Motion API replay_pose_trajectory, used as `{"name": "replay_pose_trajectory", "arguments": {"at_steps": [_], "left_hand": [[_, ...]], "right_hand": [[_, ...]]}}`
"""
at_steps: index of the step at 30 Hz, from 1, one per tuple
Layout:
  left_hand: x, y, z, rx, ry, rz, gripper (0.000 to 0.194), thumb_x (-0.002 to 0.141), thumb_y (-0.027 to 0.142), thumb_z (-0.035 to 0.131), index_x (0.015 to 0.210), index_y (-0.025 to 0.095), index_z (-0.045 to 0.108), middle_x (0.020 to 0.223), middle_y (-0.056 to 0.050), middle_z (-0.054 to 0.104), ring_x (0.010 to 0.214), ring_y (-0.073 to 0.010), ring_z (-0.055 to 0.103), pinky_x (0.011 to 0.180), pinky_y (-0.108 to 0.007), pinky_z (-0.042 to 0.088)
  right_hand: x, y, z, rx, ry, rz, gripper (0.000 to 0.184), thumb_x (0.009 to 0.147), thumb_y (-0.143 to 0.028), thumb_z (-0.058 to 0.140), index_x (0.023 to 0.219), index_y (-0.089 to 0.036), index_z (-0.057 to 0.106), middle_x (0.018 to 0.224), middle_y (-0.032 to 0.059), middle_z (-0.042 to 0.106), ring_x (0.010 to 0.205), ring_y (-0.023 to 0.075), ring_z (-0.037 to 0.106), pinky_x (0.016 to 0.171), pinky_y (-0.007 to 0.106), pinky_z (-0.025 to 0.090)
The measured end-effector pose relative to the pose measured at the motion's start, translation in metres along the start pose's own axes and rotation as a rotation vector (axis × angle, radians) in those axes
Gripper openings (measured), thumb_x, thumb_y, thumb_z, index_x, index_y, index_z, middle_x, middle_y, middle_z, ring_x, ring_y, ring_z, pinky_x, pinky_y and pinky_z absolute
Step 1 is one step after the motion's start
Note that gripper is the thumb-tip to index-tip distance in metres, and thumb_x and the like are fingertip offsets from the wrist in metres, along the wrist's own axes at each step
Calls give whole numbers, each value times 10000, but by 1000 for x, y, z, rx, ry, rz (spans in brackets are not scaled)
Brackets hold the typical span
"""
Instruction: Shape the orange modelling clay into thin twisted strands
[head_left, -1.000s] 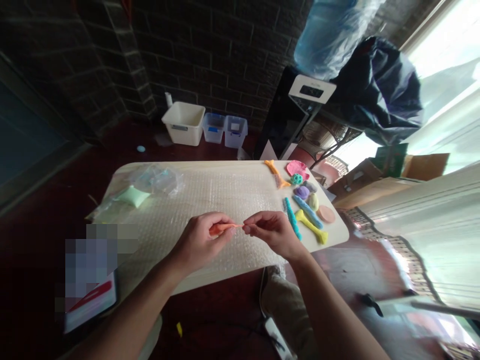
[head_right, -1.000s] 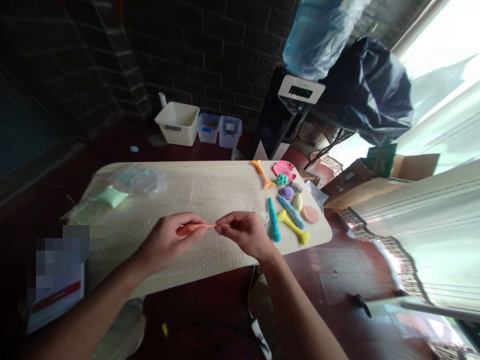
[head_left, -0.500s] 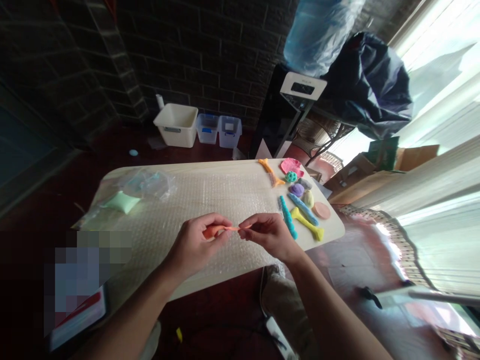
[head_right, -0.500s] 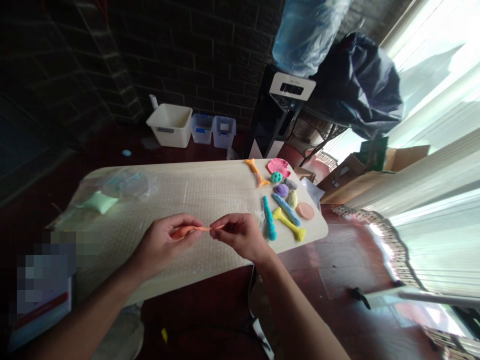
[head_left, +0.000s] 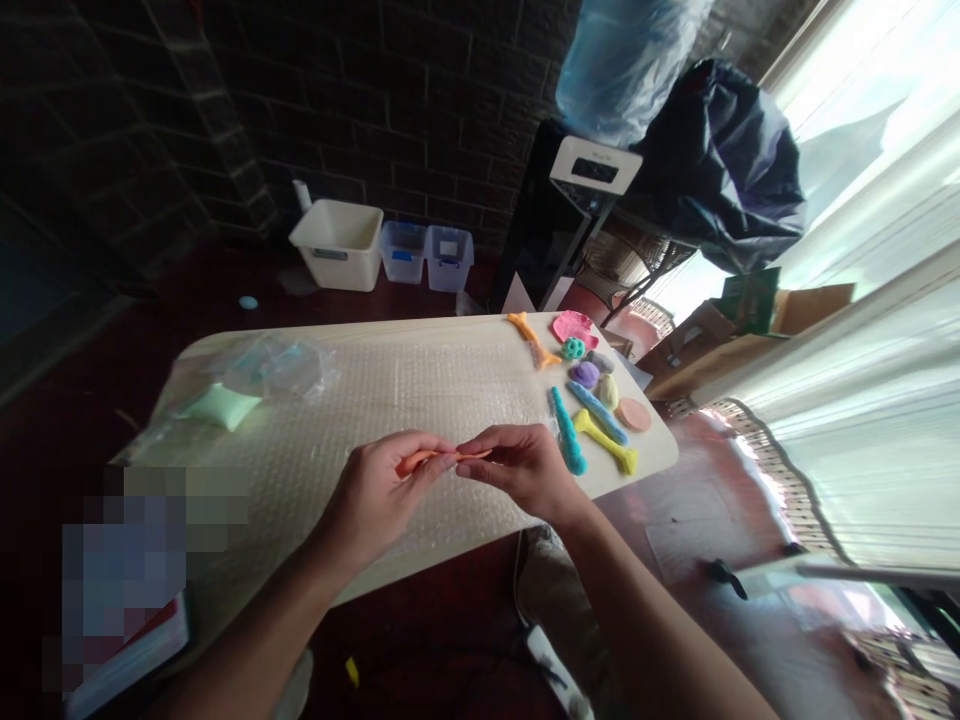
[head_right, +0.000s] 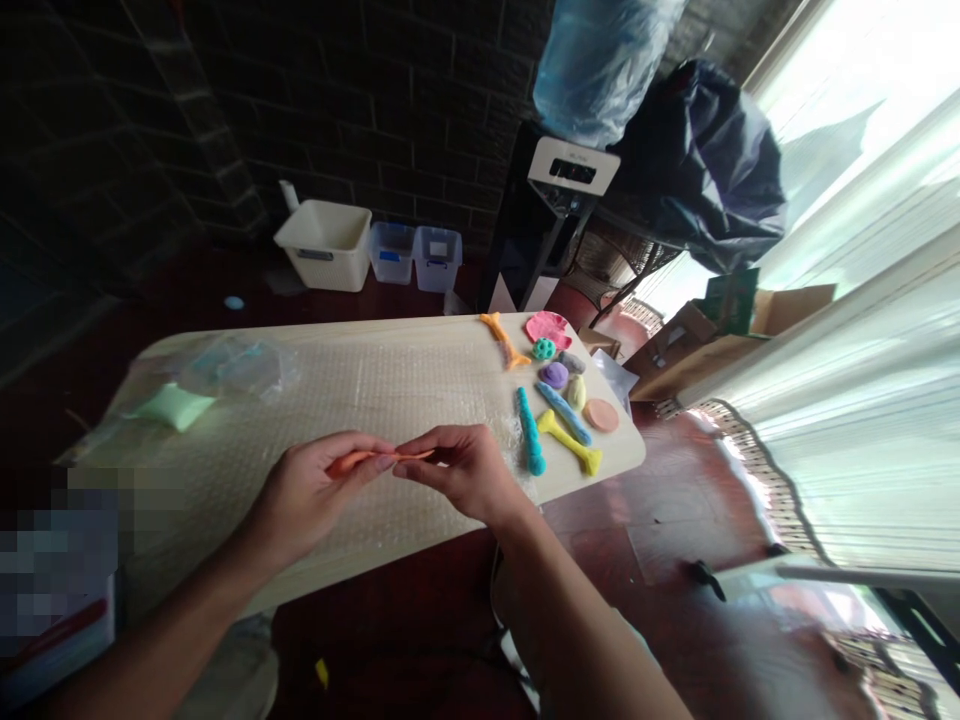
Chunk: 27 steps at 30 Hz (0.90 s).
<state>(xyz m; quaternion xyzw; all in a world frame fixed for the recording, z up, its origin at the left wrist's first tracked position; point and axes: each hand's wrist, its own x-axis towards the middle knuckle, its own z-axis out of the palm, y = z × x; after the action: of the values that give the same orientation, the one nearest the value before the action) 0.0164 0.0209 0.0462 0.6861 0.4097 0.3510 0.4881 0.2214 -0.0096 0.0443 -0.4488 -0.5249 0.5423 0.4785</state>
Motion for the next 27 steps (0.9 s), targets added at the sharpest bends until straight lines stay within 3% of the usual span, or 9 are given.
{"name": "replay_pose_trajectory", "arguments": {"at_steps": [9, 15, 17, 21, 27], "left_hand": [[-1, 0, -5, -65, -1, -54, 294, 904, 418, 728, 1098, 198, 749, 1042, -74, 794, 916, -228, 756, 781, -284, 594], [0, 2, -4, -51, -17, -49, 209, 924, 383, 705, 949, 183, 758, 867, -47, 772, 822, -198, 734, 750, -271, 582], [0, 0, -4, -81, -23, -55, 209, 919, 379, 713, 963, 179, 752, 892, -51, 775, 843, -199, 736, 763, -274, 584], [1, -4, -4, -135, -14, -80, 263, 884, 385, 758, 1050, 183, 734, 979, -60, 783, 902, -205, 741, 766, -271, 585], [2, 1, -3, -99, -31, -74, 170, 887, 344, 743, 922, 187, 797, 843, -42, 785, 805, -186, 733, 734, -266, 578]], "right_hand": [[5, -1, 1, -77, 44, -15, 234, 805, -372, 863, 854, -154, 791, 742, 42, 758, 639, 125, 648, 603, 255, 514], [6, 3, 4, 83, 24, 21, 305, 741, -351, 911, 959, -178, 784, 823, 38, 756, 707, 139, 674, 669, 282, 543], [6, 3, 5, 68, 11, 18, 303, 742, -346, 909, 972, -180, 804, 828, 43, 764, 721, 145, 674, 687, 293, 545], [6, -1, 3, -30, 10, 23, 236, 792, -366, 869, 887, -157, 816, 707, 26, 711, 635, 122, 592, 583, 261, 470], [5, 0, 0, -47, -4, 27, 243, 852, -378, 818, 886, -140, 791, 716, 28, 697, 622, 109, 571, 562, 243, 432]]}}
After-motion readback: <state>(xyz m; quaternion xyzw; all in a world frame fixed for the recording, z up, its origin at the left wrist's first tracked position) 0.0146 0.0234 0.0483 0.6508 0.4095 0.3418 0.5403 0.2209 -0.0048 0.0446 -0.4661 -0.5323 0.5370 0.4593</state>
